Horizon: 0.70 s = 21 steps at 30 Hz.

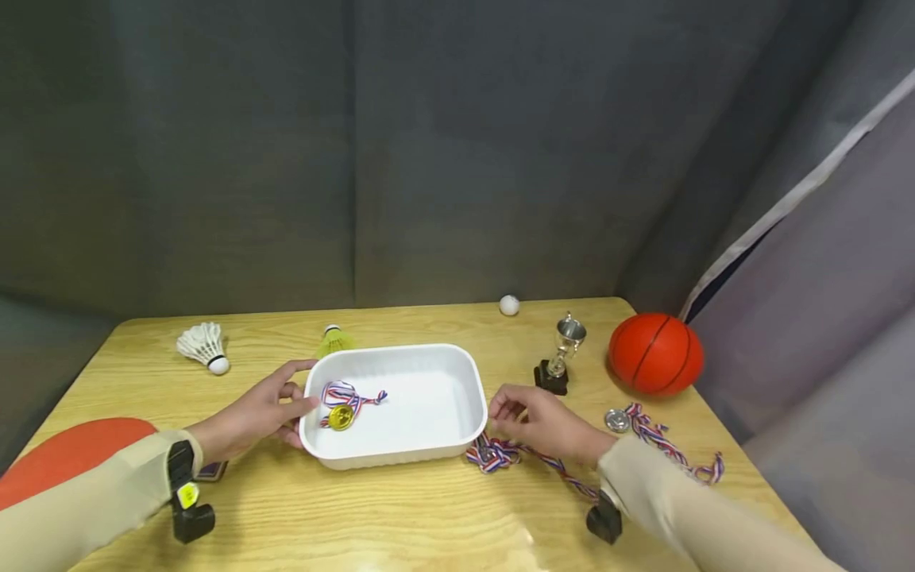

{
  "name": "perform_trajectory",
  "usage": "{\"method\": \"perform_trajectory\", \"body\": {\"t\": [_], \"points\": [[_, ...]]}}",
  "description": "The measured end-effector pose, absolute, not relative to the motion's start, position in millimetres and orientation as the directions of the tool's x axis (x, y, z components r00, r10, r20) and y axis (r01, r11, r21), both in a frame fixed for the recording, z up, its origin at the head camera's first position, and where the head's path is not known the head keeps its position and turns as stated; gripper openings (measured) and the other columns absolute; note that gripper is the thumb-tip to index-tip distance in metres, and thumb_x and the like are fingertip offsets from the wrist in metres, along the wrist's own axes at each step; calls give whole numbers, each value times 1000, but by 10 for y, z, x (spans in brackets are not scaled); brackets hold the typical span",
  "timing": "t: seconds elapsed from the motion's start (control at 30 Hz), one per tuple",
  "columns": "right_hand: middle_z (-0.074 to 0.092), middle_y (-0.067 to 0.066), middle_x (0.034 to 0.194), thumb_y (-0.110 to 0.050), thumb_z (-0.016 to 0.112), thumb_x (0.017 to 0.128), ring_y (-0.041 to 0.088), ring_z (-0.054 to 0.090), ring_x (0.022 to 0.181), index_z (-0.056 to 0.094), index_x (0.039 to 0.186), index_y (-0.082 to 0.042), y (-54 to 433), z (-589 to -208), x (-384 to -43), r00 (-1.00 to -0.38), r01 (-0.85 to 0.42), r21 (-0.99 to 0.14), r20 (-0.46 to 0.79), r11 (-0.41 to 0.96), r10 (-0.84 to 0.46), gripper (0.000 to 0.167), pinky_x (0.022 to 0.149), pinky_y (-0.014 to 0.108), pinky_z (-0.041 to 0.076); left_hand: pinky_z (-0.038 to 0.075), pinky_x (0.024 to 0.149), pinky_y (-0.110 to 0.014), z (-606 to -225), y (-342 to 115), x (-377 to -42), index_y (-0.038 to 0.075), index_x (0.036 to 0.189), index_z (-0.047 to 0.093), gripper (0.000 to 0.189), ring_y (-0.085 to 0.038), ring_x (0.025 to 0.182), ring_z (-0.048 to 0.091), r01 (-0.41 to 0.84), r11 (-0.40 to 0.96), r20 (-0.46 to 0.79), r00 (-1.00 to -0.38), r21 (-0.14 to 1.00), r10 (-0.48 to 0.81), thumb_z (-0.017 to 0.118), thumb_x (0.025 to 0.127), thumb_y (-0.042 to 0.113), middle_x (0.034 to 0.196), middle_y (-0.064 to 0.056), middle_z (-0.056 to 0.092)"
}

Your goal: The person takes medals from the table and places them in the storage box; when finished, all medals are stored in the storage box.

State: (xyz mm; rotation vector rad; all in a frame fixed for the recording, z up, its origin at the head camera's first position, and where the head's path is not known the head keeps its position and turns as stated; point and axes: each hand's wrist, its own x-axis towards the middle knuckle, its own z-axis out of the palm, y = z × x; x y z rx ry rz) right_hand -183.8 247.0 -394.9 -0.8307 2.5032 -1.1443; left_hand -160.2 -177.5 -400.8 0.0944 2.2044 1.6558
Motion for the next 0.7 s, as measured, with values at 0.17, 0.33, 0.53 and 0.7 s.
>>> {"method": "perform_trajectory", "body": {"t": [0.17,0.33,0.53,0.7], "points": [[68,7,102,-17,75,97,8,60,92,68,109,-9,2482,-4155,-1760,-759,-363,-770,-83,525,-646,16,76,20,57,70,66,-38,-4001,-1776,-1595,6,164,18,68,-18,70,65,-172,300,-258,-926,938,276,55,107,5,105,-20,54],[60,5,100,-18,79,94,9,50,91,72,109,-13,2483,-4218,-1733,-742,-413,-720,-88,557,-664,17,73,18,49,70,67,-39,-4001,-1776,-1593,6,164,18,68,-19,70,65,-171,302,-259,-925,938,279,55,107,6,105,-20,54],[57,4,98,-24,81,92,11,47,89,73,113,-14,2475,-4155,-1755,-729,-404,-685,-159,606,-665,24,69,19,46,70,65,-36,-3996,-1773,-1601,6,164,19,68,-18,70,64,-171,294,-255,-927,940,275,56,107,6,103,-18,54],[57,2,103,-32,82,91,11,49,94,72,116,-16,2482,-4108,-1775,-702,-424,-646,-208,635,-681,31,76,19,47,70,65,-37,-3994,-1771,-1602,6,164,18,68,-19,70,65,-171,297,-256,-926,940,278,55,107,6,104,-19,55]]}}
